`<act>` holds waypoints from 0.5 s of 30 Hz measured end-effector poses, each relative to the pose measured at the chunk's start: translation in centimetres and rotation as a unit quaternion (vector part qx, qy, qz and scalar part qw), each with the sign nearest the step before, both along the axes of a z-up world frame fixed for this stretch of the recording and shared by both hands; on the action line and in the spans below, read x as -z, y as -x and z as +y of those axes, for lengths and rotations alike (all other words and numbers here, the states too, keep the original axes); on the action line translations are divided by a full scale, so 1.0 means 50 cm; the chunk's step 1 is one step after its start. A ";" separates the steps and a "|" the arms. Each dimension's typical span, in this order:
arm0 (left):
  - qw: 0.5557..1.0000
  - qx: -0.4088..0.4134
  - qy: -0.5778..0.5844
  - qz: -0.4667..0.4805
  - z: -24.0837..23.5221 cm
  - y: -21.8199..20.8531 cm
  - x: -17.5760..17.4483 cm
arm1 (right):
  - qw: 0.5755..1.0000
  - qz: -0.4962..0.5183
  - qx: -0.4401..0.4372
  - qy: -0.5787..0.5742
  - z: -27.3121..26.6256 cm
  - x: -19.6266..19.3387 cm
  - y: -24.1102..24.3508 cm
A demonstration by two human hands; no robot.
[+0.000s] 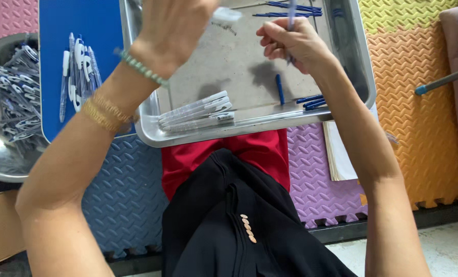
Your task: The person sits on the floor and assembles pens by inserting blue ink cartridges into clear plastic barrels. They pick up the components from a blue tray and a metal tray, assemble them by hand, and place the finished pens into the metal tray.
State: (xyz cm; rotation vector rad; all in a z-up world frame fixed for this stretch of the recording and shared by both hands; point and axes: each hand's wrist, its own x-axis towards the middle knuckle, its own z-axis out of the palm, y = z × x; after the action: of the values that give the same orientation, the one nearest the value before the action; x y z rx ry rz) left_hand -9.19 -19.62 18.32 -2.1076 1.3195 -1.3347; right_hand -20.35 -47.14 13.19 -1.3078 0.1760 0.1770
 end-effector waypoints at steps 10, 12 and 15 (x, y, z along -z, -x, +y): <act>0.719 -0.161 -0.156 0.657 0.077 0.133 0.119 | 0.791 -0.148 -0.099 0.586 0.020 0.071 -0.034; 0.709 -0.149 -0.160 0.671 0.082 0.153 0.116 | 0.724 -0.174 -0.146 0.652 0.010 0.066 0.005; 0.704 -0.141 -0.147 0.680 0.085 0.166 0.146 | 0.700 -0.204 -0.262 0.633 0.002 0.039 0.076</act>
State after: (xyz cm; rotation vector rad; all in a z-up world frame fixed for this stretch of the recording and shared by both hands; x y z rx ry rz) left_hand -17.47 -15.39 11.02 -2.8104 1.2718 0.8418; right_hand -24.17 -47.05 11.24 -2.7415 -0.5992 0.2517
